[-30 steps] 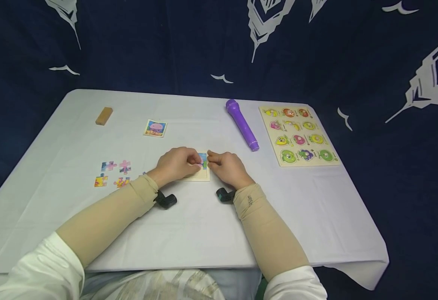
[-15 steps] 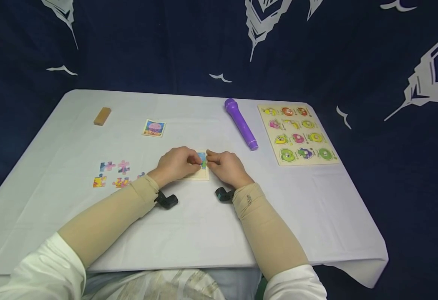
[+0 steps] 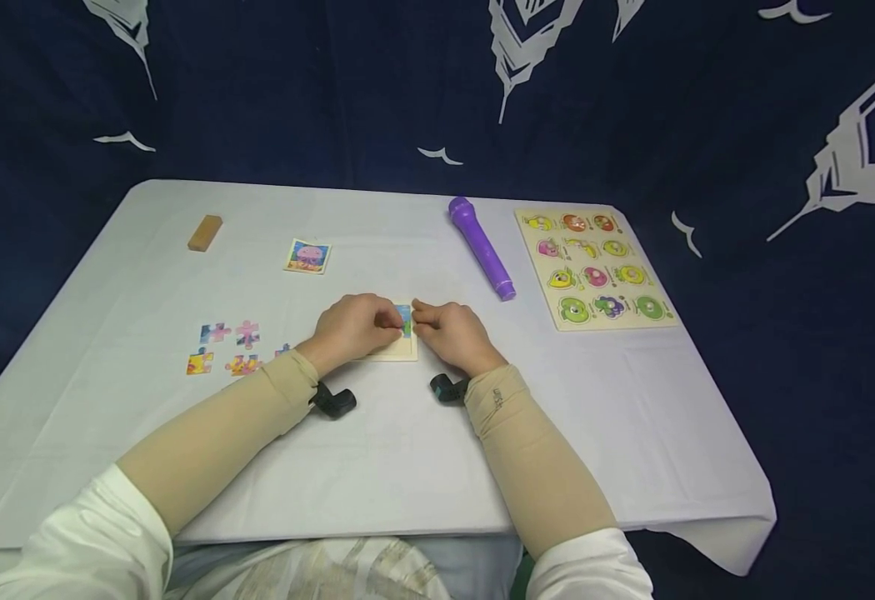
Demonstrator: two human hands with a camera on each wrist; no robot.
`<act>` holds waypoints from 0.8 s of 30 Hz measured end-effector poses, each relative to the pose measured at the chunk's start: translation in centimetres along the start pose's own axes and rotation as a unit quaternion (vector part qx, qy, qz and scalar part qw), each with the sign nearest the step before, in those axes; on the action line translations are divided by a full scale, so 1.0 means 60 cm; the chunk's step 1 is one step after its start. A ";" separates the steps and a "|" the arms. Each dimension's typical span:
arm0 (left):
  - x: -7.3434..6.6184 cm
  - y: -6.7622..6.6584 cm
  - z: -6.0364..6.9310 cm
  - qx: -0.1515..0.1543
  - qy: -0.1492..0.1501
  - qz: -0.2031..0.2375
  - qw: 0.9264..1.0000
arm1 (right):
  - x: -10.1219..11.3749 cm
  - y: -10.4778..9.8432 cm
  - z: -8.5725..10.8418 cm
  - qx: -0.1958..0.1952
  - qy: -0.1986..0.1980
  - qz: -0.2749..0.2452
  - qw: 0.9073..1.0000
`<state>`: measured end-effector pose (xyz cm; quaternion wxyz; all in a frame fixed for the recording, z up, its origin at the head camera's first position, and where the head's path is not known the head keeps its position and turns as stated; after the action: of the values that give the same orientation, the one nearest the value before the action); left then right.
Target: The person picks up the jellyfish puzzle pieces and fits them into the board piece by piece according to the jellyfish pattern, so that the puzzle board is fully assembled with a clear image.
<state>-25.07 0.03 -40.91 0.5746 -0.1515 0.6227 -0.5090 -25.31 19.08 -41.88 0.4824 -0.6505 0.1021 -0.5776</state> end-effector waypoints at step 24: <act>0.014 -0.014 0.023 -0.012 0.013 0.014 1.000 | -0.002 0.000 -0.001 0.002 -0.002 0.006 1.000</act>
<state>-24.47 -1.62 -40.46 0.5718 -0.1427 0.6381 -0.4956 -25.42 19.11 -41.95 0.4876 -0.6497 0.1039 -0.5739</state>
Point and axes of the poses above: each hand's wrist, its own z-axis away from the middle knuckle, its own y-axis out of the palm, x = y × z, the point moved 2 cm from there along -z, towards the middle knuckle, and after that the axes turned 14 degrees about x, right-handed, at the moved point
